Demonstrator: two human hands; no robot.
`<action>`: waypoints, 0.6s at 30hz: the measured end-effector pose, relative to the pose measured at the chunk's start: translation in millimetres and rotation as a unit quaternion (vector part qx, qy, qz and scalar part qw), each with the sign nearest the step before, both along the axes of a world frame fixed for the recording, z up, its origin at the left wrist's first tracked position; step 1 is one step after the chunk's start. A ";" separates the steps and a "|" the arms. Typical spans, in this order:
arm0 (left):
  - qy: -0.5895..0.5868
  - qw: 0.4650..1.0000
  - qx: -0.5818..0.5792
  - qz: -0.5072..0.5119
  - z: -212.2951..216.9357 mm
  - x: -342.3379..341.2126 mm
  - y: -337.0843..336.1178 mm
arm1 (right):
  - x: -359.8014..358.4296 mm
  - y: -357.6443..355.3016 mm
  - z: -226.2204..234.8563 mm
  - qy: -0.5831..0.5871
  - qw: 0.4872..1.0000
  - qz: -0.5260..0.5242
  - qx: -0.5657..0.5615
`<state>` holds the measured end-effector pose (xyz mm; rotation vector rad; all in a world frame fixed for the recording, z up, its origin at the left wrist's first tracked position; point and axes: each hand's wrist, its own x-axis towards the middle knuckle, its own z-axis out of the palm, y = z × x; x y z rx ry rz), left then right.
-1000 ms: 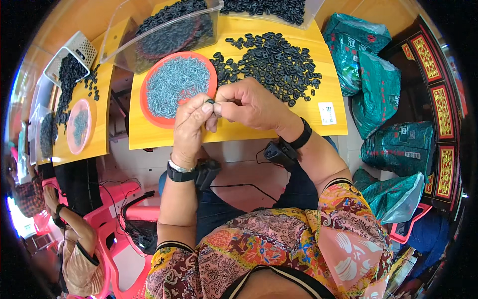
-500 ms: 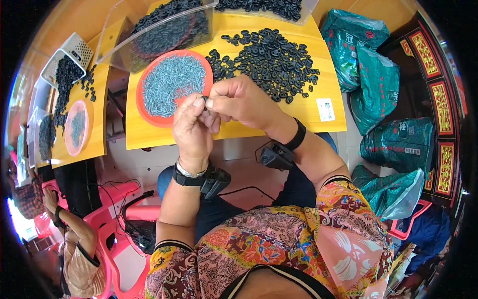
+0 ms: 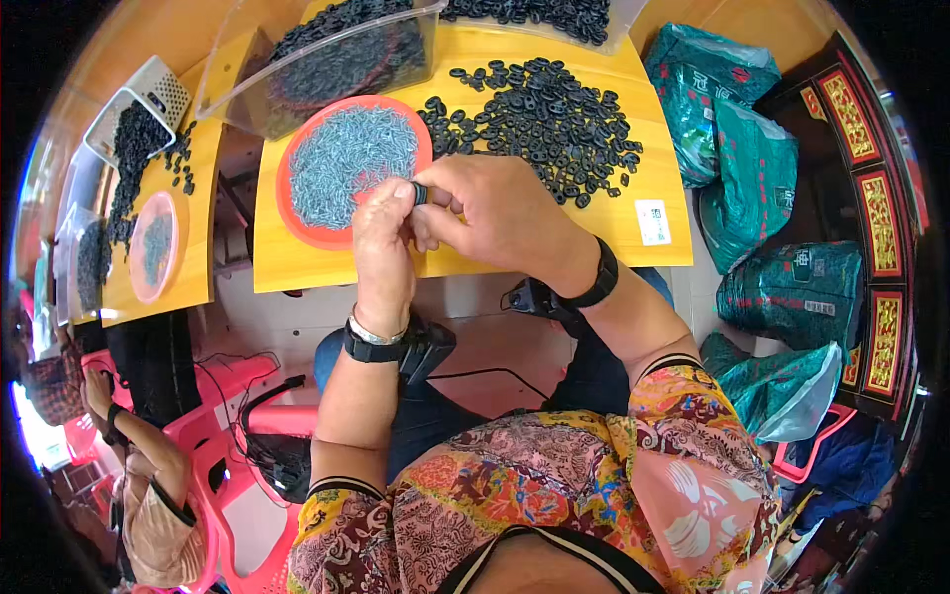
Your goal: Sorting small black components from a pile into a plastic container at a workstation.
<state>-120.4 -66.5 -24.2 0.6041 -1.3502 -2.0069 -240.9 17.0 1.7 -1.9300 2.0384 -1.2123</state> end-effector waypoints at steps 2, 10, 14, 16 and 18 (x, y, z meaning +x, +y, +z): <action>-0.016 1.000 -0.024 -0.008 1.2 0.4 -0.4 | -0.3 2.2 1.4 0.023 0.999 -0.004 0.034; -0.098 0.982 -0.163 0.001 -0.4 1.4 0.0 | 2.6 2.3 -4.2 0.051 0.998 -0.022 0.013; -0.062 0.992 -0.108 -0.021 -1.7 0.5 -1.1 | 5.6 2.9 -2.0 0.061 0.997 -0.031 0.024; -0.063 0.990 -0.127 -0.012 -4.6 -0.7 0.1 | 6.9 2.3 -1.5 0.061 0.997 -0.034 0.016; -0.058 0.990 -0.130 -0.005 -3.7 -2.6 1.6 | 7.9 1.7 -2.3 0.061 0.997 -0.036 0.007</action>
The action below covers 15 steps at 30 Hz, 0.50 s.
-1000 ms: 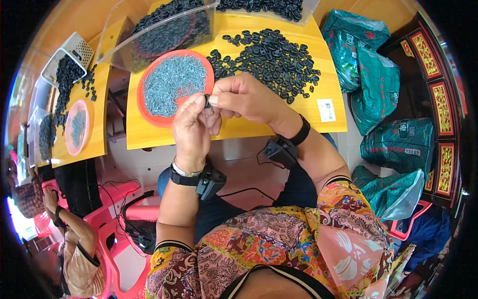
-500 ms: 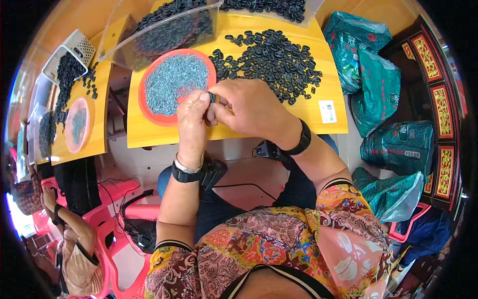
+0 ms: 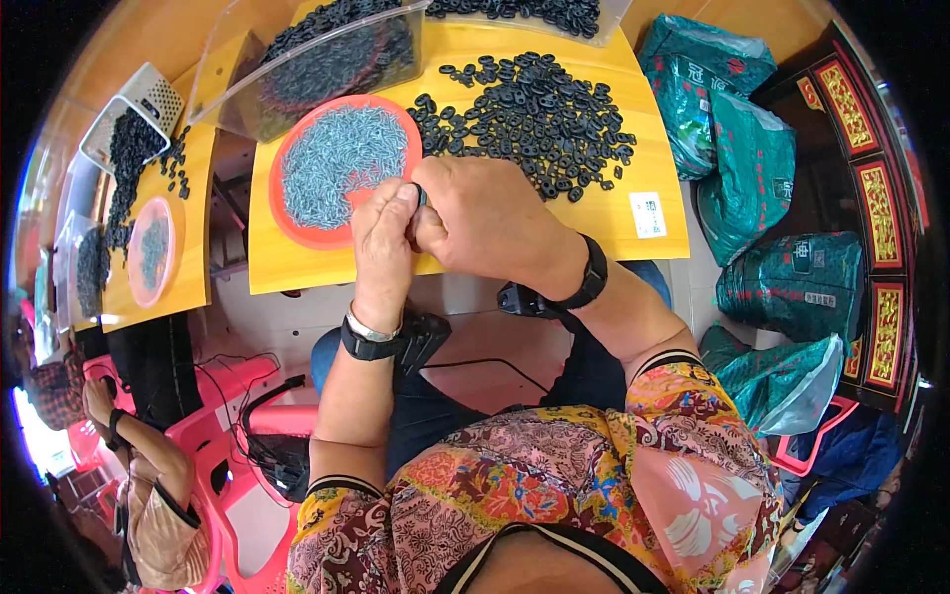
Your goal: Sorting small black components from a pile into a plastic container at a workstation.
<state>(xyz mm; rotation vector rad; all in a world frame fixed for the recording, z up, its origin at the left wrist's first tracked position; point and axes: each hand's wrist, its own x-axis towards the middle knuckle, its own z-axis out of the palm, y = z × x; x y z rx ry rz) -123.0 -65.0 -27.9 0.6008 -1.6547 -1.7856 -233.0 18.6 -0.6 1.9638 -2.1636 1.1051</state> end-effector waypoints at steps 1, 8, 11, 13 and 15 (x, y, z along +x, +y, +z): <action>0.006 1.000 -0.004 0.007 0.5 -0.7 0.5 | 0.0 -0.4 -1.0 -0.003 1.000 0.000 -0.006; 0.045 0.998 0.018 -0.039 0.9 2.7 -5.6 | -9.6 -0.9 1.2 -0.074 0.997 0.017 -0.015; 0.044 0.996 0.048 -0.068 -2.4 6.4 -11.3 | -15.2 -1.4 0.1 -0.094 0.995 0.044 0.005; 0.037 0.994 0.048 -0.088 -2.3 9.0 -14.3 | -17.9 -1.6 1.3 -0.108 0.993 0.052 0.007; 0.038 0.994 0.057 -0.090 -0.8 8.3 -13.2 | -21.4 -1.6 0.2 -0.122 0.991 0.058 0.010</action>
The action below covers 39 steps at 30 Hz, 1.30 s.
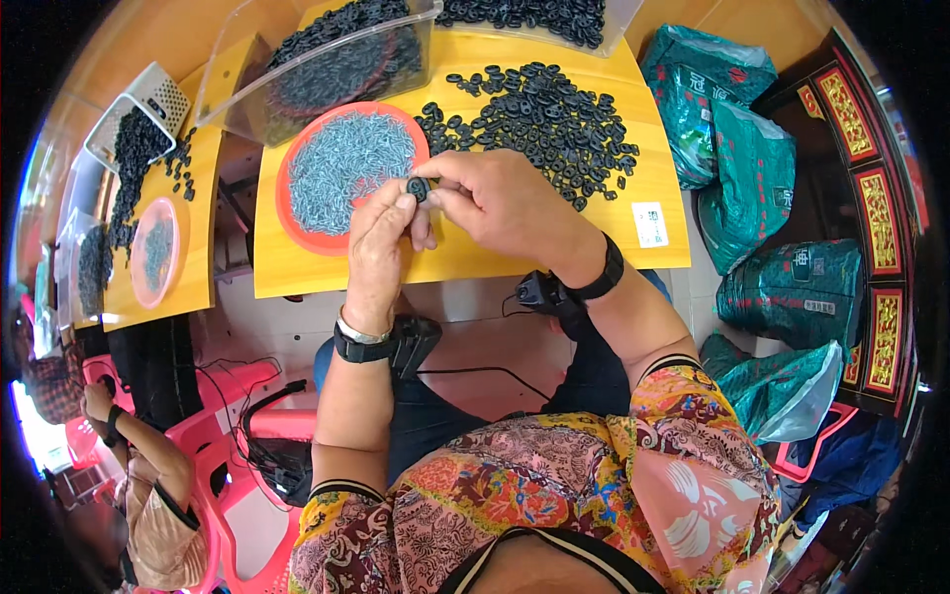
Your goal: Sorting small black components from a pile into a plastic container at a workstation.
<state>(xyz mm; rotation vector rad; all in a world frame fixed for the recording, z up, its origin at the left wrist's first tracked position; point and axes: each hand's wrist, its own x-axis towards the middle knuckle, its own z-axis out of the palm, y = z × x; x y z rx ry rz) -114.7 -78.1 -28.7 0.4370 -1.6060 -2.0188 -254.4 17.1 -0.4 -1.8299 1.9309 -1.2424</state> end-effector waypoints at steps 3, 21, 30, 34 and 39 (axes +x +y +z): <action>0.007 1.000 0.014 0.000 1.4 -0.2 1.1 | -1.4 -0.5 0.1 -0.009 1.000 0.005 0.001; 0.001 0.998 0.066 -0.009 -9.8 -6.4 1.8 | -1.9 0.8 3.6 0.079 0.993 0.070 -0.046; 0.006 0.997 -0.019 0.079 -1.5 -6.3 12.7 | 7.2 -3.7 9.0 0.095 0.990 0.044 -0.097; -0.012 0.995 -0.005 0.095 2.6 -5.9 20.8 | 12.1 3.4 13.8 0.126 0.985 0.036 -0.110; 0.007 0.997 -0.016 0.073 1.6 -3.9 28.5 | 23.5 16.7 21.3 0.054 0.995 -0.002 -0.079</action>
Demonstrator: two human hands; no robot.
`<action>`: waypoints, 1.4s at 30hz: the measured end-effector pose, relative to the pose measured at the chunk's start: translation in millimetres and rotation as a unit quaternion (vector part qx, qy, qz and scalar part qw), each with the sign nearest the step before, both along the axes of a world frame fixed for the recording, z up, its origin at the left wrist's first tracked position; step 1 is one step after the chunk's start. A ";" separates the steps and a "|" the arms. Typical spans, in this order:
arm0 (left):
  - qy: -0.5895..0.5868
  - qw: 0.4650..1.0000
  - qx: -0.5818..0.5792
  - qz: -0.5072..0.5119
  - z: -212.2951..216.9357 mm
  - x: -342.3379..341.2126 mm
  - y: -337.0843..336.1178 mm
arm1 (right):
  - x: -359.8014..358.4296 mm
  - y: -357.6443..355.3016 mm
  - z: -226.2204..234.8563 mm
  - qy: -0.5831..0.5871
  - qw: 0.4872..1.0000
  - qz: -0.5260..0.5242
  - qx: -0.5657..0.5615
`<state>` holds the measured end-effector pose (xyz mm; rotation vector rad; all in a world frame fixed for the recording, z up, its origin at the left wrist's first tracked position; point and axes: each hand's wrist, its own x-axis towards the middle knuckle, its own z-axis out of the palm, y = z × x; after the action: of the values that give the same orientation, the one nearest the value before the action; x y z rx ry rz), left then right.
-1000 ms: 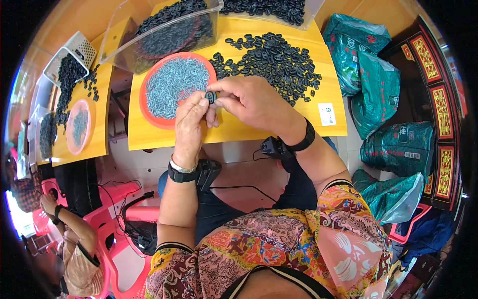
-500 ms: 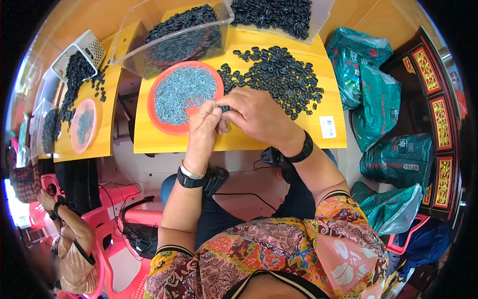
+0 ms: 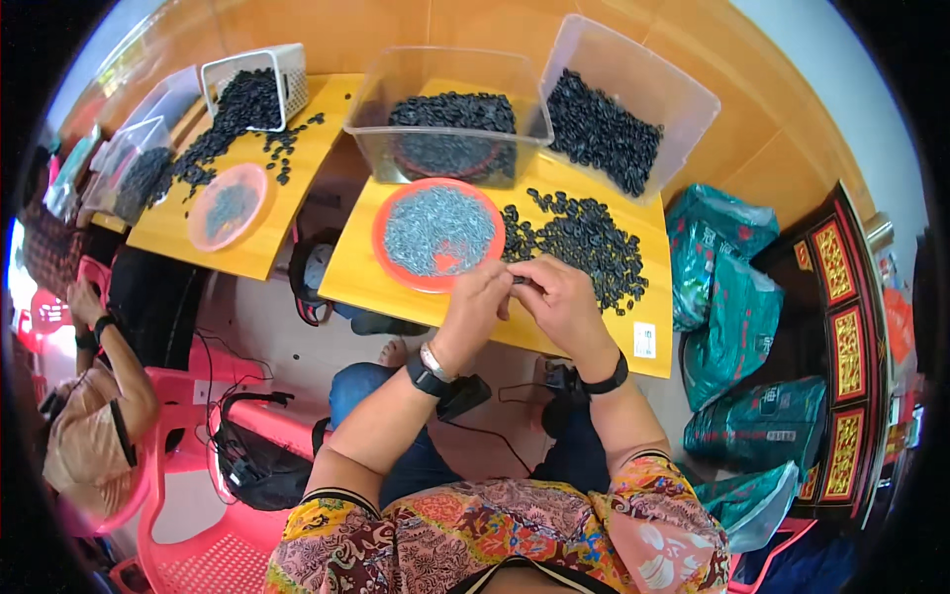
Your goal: Sorting small black components from a pile into a plastic container at a workstation.
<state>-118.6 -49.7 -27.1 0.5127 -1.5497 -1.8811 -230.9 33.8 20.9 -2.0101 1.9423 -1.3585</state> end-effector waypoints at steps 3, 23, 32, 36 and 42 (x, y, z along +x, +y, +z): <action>0.021 1.000 -0.013 -0.002 -2.0 -0.2 0.3 | 0.9 5.3 12.3 -0.073 0.994 -0.015 0.085; 0.129 0.983 0.041 0.125 15.1 15.8 -31.7 | -33.1 -148.3 84.7 -0.055 0.998 -0.018 -0.005; 0.152 0.967 0.036 0.202 15.9 18.7 -59.7 | -93.7 -52.0 0.9 -0.042 0.973 -0.053 0.220; 0.143 0.970 0.068 0.185 16.6 16.4 -60.2 | -88.2 -31.8 -15.3 -0.002 0.960 -0.055 0.274; 0.128 0.976 0.060 0.167 13.6 13.3 -53.0 | -74.3 -32.6 -24.2 0.132 0.937 -0.116 0.303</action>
<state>-105.2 -102.7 -13.6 0.5254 -1.1120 -1.7089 -305.3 1.2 -3.3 -1.7531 2.3795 -0.4087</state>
